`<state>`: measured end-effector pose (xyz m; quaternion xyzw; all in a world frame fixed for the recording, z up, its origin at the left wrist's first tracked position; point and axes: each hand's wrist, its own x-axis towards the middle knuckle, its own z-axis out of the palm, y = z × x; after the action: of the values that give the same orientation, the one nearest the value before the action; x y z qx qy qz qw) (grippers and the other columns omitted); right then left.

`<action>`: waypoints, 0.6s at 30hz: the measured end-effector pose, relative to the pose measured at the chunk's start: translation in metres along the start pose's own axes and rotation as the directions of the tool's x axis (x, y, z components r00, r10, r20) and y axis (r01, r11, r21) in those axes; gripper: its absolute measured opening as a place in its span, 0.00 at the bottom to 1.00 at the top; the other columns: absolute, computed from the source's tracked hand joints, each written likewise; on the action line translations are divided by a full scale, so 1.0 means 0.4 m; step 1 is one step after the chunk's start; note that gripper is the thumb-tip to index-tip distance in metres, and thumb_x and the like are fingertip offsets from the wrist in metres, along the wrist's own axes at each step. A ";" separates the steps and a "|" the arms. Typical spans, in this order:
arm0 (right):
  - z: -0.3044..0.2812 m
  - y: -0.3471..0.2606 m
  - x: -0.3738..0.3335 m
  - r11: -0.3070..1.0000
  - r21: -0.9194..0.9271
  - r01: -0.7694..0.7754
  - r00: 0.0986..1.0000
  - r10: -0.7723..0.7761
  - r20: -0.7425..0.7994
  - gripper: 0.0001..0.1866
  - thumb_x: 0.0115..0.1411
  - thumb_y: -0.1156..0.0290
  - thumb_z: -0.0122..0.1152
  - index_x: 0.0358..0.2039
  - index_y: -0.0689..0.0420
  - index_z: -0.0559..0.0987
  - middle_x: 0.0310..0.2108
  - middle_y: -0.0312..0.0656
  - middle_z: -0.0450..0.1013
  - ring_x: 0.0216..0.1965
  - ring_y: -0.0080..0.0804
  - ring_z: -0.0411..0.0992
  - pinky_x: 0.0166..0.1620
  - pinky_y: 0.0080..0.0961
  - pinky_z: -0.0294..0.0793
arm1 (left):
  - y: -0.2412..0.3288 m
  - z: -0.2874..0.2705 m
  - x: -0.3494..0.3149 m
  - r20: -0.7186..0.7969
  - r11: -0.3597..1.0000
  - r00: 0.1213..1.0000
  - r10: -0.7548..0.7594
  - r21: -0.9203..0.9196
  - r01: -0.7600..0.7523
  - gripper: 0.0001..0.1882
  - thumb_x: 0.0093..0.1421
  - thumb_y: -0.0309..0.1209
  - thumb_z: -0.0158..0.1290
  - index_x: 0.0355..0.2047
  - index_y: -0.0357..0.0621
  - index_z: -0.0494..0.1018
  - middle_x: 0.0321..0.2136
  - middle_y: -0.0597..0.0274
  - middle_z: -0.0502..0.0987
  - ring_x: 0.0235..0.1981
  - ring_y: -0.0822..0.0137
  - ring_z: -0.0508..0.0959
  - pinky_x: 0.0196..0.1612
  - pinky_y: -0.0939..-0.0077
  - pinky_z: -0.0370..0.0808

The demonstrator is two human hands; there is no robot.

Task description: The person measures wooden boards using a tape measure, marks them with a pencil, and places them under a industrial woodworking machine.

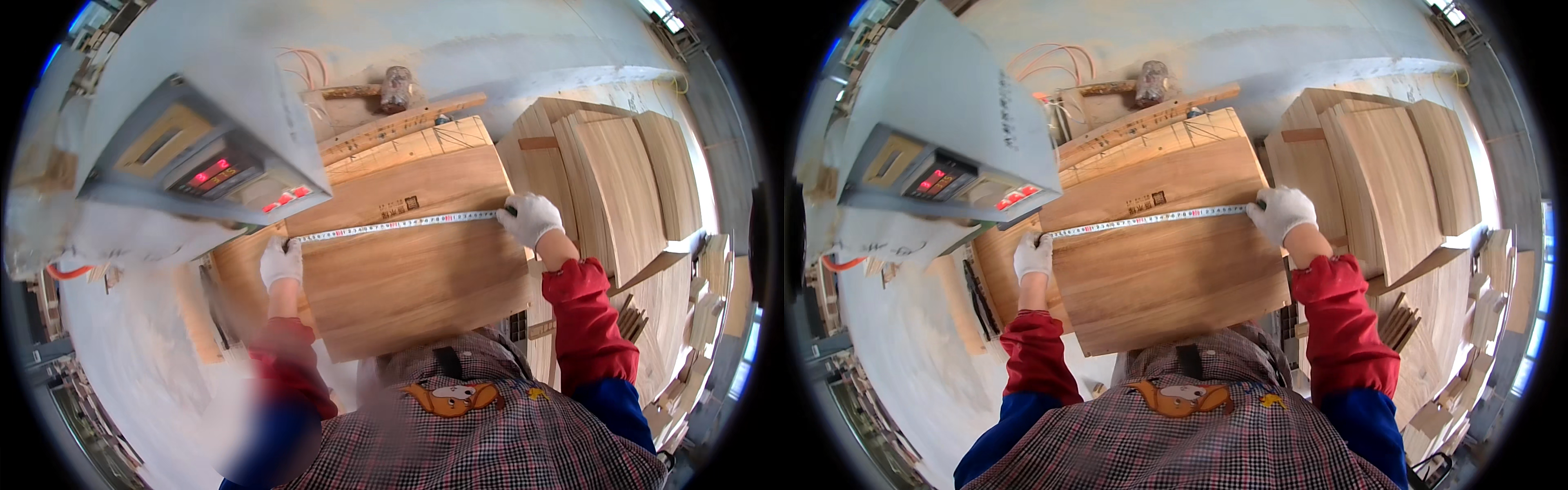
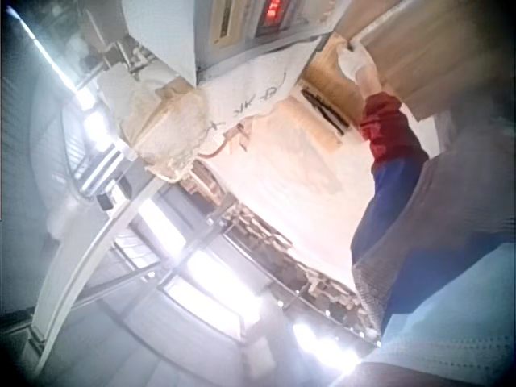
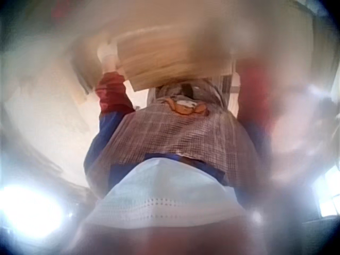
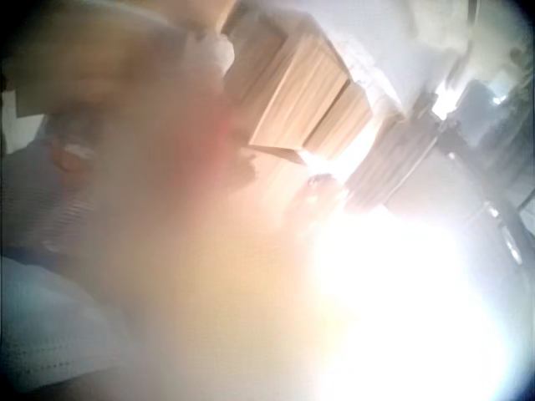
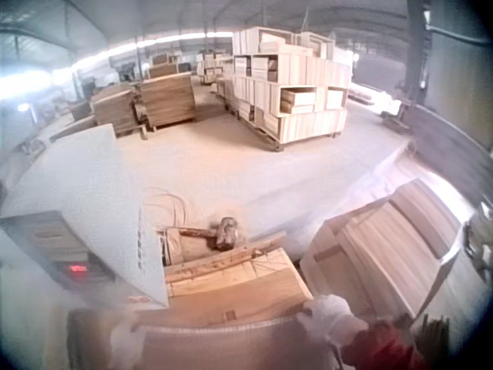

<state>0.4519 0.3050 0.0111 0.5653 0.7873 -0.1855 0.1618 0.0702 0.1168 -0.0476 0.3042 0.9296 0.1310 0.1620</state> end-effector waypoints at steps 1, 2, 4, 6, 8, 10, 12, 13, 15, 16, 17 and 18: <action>-0.012 0.011 0.010 1.000 -0.005 -0.009 1.000 0.009 0.012 0.19 0.57 0.51 0.52 0.32 0.54 0.81 0.35 0.50 0.76 0.40 0.47 0.74 0.44 0.39 0.73 | 0.017 0.010 0.001 -0.007 1.000 1.000 0.014 -0.007 -0.014 0.14 0.56 0.41 0.51 0.32 0.41 0.74 0.32 0.49 0.79 0.37 0.50 0.78 0.41 0.59 0.73; -0.024 0.022 0.018 1.000 -0.019 -0.020 1.000 0.020 -0.001 0.20 0.57 0.50 0.52 0.32 0.54 0.81 0.35 0.49 0.76 0.40 0.47 0.74 0.44 0.38 0.73 | 0.035 0.022 0.003 -0.014 0.999 0.999 0.028 -0.014 -0.029 0.14 0.56 0.41 0.51 0.32 0.41 0.73 0.31 0.49 0.79 0.36 0.50 0.78 0.41 0.59 0.73; -0.047 0.055 0.042 0.997 -0.047 -0.064 0.998 0.065 0.023 0.20 0.57 0.50 0.52 0.32 0.54 0.81 0.35 0.48 0.77 0.39 0.46 0.74 0.44 0.38 0.73 | 0.089 0.042 -0.004 0.009 0.997 0.999 0.046 -0.064 -0.045 0.14 0.56 0.40 0.51 0.32 0.41 0.73 0.30 0.50 0.79 0.36 0.51 0.78 0.40 0.59 0.73; -0.060 0.086 0.068 0.992 -0.086 -0.095 0.994 0.099 0.043 0.21 0.56 0.49 0.53 0.33 0.55 0.81 0.33 0.47 0.78 0.39 0.46 0.75 0.44 0.37 0.73 | 0.149 0.056 -0.021 0.060 0.989 0.997 0.044 -0.143 -0.035 0.14 0.56 0.40 0.51 0.31 0.40 0.72 0.30 0.50 0.79 0.35 0.51 0.78 0.40 0.60 0.73; -0.070 0.117 0.093 0.989 -0.108 -0.101 0.993 0.107 0.049 0.22 0.56 0.48 0.53 0.33 0.55 0.81 0.33 0.46 0.78 0.39 0.45 0.75 0.44 0.37 0.73 | 0.182 0.096 -0.025 0.037 0.984 0.996 0.075 -0.166 -0.068 0.13 0.56 0.38 0.51 0.30 0.40 0.71 0.30 0.51 0.78 0.34 0.53 0.78 0.39 0.61 0.72; -0.076 0.143 0.118 0.986 -0.129 -0.102 0.992 0.110 0.058 0.23 0.56 0.46 0.54 0.33 0.54 0.82 0.33 0.45 0.78 0.39 0.44 0.75 0.43 0.36 0.73 | 0.211 0.113 -0.033 0.026 0.980 0.997 0.077 -0.186 -0.071 0.11 0.56 0.36 0.52 0.29 0.40 0.71 0.29 0.51 0.78 0.33 0.55 0.78 0.38 0.62 0.72; -0.091 0.154 0.143 0.987 -0.125 -0.097 0.989 0.110 0.103 0.23 0.56 0.46 0.53 0.33 0.54 0.82 0.33 0.45 0.78 0.39 0.44 0.75 0.43 0.36 0.73 | 0.231 0.120 -0.043 0.029 0.978 0.998 0.050 -0.203 -0.043 0.10 0.55 0.35 0.52 0.28 0.40 0.70 0.28 0.51 0.77 0.32 0.55 0.78 0.37 0.62 0.72; -0.099 0.154 0.152 0.988 -0.122 -0.092 0.986 0.107 0.127 0.23 0.56 0.46 0.53 0.33 0.54 0.82 0.33 0.45 0.78 0.39 0.44 0.75 0.43 0.36 0.73 | 0.228 0.131 -0.045 -0.024 0.978 0.997 0.076 -0.193 -0.079 0.10 0.55 0.34 0.52 0.28 0.39 0.70 0.28 0.51 0.76 0.32 0.55 0.77 0.37 0.62 0.72; -0.120 0.140 0.162 0.984 -0.162 -0.079 0.982 0.104 0.156 0.24 0.57 0.45 0.52 0.33 0.54 0.82 0.33 0.44 0.78 0.39 0.43 0.75 0.43 0.36 0.73 | 0.213 0.151 -0.043 -0.129 0.975 0.983 0.128 -0.165 -0.148 0.09 0.54 0.33 0.52 0.28 0.39 0.70 0.27 0.52 0.75 0.31 0.55 0.76 0.36 0.62 0.71; -0.131 0.131 0.167 0.982 -0.173 -0.070 0.978 0.102 0.181 0.24 0.57 0.45 0.52 0.34 0.54 0.81 0.33 0.44 0.77 0.39 0.43 0.75 0.43 0.36 0.72 | 0.206 0.161 -0.044 -0.159 0.966 0.978 0.133 -0.199 -0.164 0.07 0.54 0.30 0.52 0.29 0.38 0.70 0.27 0.52 0.74 0.31 0.54 0.75 0.35 0.62 0.72; -0.133 0.129 0.174 0.981 -0.183 -0.061 0.973 0.099 0.207 0.24 0.57 0.45 0.52 0.34 0.54 0.81 0.33 0.44 0.77 0.39 0.43 0.75 0.43 0.36 0.72 | 0.205 0.176 -0.048 -0.241 0.941 0.960 0.144 -0.267 -0.208 0.06 0.53 0.28 0.51 0.29 0.38 0.71 0.27 0.52 0.74 0.30 0.54 0.75 0.34 0.63 0.72; -0.129 0.138 0.186 0.980 -0.195 -0.036 0.973 0.079 0.217 0.25 0.57 0.44 0.51 0.35 0.54 0.81 0.33 0.44 0.77 0.39 0.42 0.74 0.43 0.36 0.72 | 0.211 0.192 -0.052 -0.322 0.908 0.935 0.148 -0.329 -0.257 0.06 0.53 0.26 0.51 0.30 0.37 0.71 0.27 0.52 0.74 0.30 0.54 0.75 0.34 0.63 0.72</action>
<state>0.4792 0.4072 0.0158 0.5454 0.7613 -0.1675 0.3079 0.1594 0.1811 -0.0843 0.3421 0.8651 0.3612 0.0635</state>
